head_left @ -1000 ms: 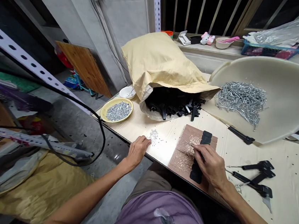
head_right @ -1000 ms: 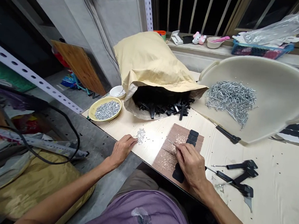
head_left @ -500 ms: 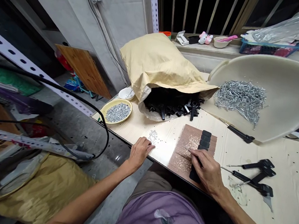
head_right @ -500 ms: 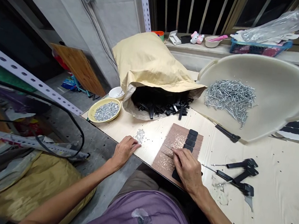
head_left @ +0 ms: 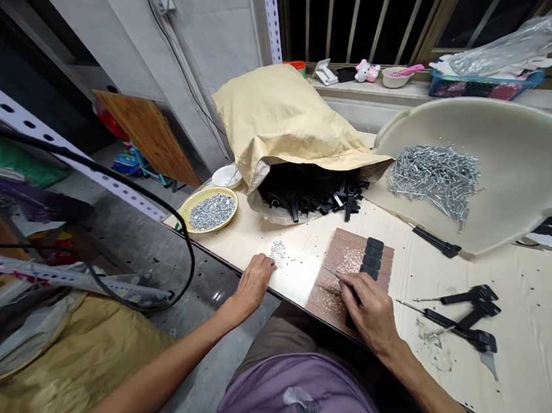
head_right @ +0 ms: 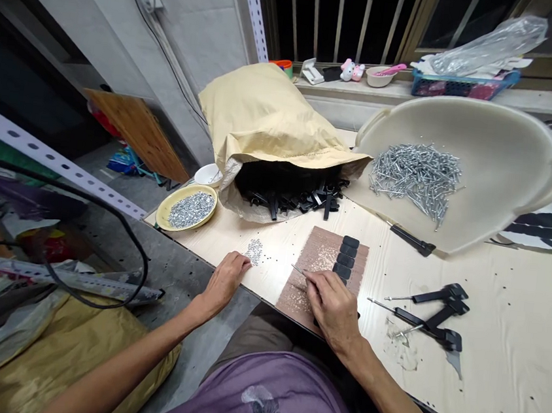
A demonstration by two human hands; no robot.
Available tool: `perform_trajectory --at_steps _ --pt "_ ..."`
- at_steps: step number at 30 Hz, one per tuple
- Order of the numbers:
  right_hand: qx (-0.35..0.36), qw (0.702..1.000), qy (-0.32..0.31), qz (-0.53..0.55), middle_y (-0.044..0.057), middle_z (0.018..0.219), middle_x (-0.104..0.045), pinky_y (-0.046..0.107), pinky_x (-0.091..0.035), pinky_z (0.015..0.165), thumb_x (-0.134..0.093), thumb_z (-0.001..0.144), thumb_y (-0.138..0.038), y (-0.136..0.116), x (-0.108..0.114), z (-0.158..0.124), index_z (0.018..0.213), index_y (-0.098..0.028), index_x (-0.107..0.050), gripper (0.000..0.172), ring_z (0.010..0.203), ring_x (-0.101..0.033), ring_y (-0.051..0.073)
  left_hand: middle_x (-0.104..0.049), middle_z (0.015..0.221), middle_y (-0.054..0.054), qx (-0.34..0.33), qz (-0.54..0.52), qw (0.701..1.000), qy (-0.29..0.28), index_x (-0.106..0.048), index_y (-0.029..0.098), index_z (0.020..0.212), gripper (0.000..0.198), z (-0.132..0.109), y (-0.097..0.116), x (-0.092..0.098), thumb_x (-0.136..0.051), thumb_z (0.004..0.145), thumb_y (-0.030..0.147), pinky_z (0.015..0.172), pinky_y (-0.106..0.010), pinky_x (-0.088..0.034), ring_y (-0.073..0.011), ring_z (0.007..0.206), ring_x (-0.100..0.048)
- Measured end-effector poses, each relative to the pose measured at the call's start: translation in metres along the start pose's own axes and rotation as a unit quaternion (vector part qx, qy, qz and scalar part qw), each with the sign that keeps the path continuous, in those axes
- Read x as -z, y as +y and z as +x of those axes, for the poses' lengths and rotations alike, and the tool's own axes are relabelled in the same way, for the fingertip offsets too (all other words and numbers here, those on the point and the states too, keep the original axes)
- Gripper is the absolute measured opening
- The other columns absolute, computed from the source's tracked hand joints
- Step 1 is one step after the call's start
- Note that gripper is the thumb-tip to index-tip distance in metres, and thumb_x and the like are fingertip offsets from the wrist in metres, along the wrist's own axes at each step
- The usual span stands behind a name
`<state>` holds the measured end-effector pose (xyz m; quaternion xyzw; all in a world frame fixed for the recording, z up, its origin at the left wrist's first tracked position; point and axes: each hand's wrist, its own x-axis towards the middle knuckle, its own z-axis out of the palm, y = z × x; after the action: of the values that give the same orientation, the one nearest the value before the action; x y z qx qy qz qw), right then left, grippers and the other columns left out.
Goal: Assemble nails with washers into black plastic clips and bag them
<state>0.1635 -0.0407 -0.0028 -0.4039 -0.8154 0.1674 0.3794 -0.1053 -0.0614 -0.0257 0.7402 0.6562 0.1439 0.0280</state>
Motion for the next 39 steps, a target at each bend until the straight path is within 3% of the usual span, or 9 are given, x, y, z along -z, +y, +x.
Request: perform_trajectory --at_steps 15,18,20,22,26,28,32,39 --pt "-0.007 1.0 -0.004 0.005 0.007 0.093 -0.064 0.033 -0.051 0.076 -0.045 0.09 -0.017 -0.004 -0.006 -0.003 0.108 -0.02 -0.059 0.023 0.088 -0.061 0.018 -0.054 0.086 -0.009 -0.024 0.062 0.997 -0.034 -0.055 0.018 0.084 0.018 -0.003 -0.008 0.002 -0.039 0.089 0.012 0.073 -0.034 -0.043 -0.0225 0.086 -0.049" --pt "-0.006 1.0 -0.001 0.014 0.006 0.093 -0.063 0.033 -0.051 0.076 -0.045 0.09 -0.017 -0.007 -0.008 -0.002 0.108 -0.02 -0.059 0.023 0.087 -0.06 0.018 -0.055 0.087 -0.009 -0.013 0.002 1.0 -0.017 -0.054 0.018 0.085 0.017 -0.001 -0.01 0.004 -0.037 0.091 0.017 0.075 -0.036 -0.044 -0.0223 0.086 -0.05" --pt "-0.006 1.0 -0.001 0.014 0.006 0.092 -0.063 0.031 -0.05 0.075 -0.045 0.091 -0.017 -0.011 -0.01 0.001 0.109 -0.02 -0.059 0.024 0.086 -0.06 0.017 -0.056 0.086 -0.007 0.023 -0.103 0.994 0.004 -0.053 0.018 0.086 0.016 0.001 -0.007 0.007 -0.038 0.091 0.022 0.074 -0.035 -0.045 -0.0203 0.083 -0.052" --pt "-0.005 1.0 -0.013 0.004 0.007 0.093 -0.062 0.031 -0.05 0.075 -0.044 0.091 -0.018 -0.016 -0.013 0.006 0.112 -0.02 -0.059 0.026 0.086 -0.06 0.017 -0.057 0.081 -0.005 0.092 -0.26 0.961 0.015 -0.052 0.018 0.087 0.017 0.007 0.003 0.01 -0.04 0.091 0.029 0.068 -0.031 -0.047 -0.0169 0.074 -0.055" --pt "-0.013 0.999 -0.039 -0.032 0.006 0.091 -0.061 0.027 -0.05 0.071 -0.042 0.093 -0.022 -0.028 -0.018 0.018 0.118 -0.023 -0.059 0.03 0.082 -0.06 0.015 -0.059 0.075 -0.002 0.207 -0.548 0.81 0.021 -0.052 0.016 0.086 0.025 0.024 0.04 0.014 -0.05 0.085 0.041 0.057 -0.026 -0.048 -0.0112 0.059 -0.054" --pt "-0.024 0.998 -0.036 -0.05 0.005 0.088 -0.061 0.025 -0.049 0.069 -0.042 0.094 -0.023 -0.03 -0.019 0.023 0.118 -0.025 -0.06 0.03 0.08 -0.059 0.014 -0.059 0.071 -0.001 0.223 -0.607 0.762 0.036 -0.053 0.014 0.084 0.027 0.033 0.059 0.015 -0.056 0.081 0.041 0.057 -0.024 -0.048 -0.0102 0.058 -0.054" --pt "-0.039 0.996 -0.02 -0.08 0.004 0.085 -0.06 0.023 -0.048 0.069 -0.043 0.093 -0.024 -0.028 -0.017 0.027 0.116 -0.027 -0.061 0.029 0.078 -0.059 0.013 -0.058 0.063 0.001 0.233 -0.646 0.725 0.055 -0.056 0.014 0.081 0.026 0.043 0.084 0.017 -0.062 0.077 0.039 0.057 -0.023 -0.046 -0.0093 0.055 -0.055" --pt "-0.06 0.995 -0.007 -0.082 0.004 0.086 -0.06 0.024 -0.047 0.068 -0.043 0.093 -0.022 -0.022 -0.016 0.023 0.115 -0.026 -0.06 0.029 0.079 -0.059 0.014 -0.06 0.064 0.001 0.214 -0.68 0.7 0.051 -0.06 0.013 0.075 0.021 0.046 0.089 0.016 -0.068 0.072 0.032 0.062 -0.023 -0.045 -0.0086 0.058 -0.055"
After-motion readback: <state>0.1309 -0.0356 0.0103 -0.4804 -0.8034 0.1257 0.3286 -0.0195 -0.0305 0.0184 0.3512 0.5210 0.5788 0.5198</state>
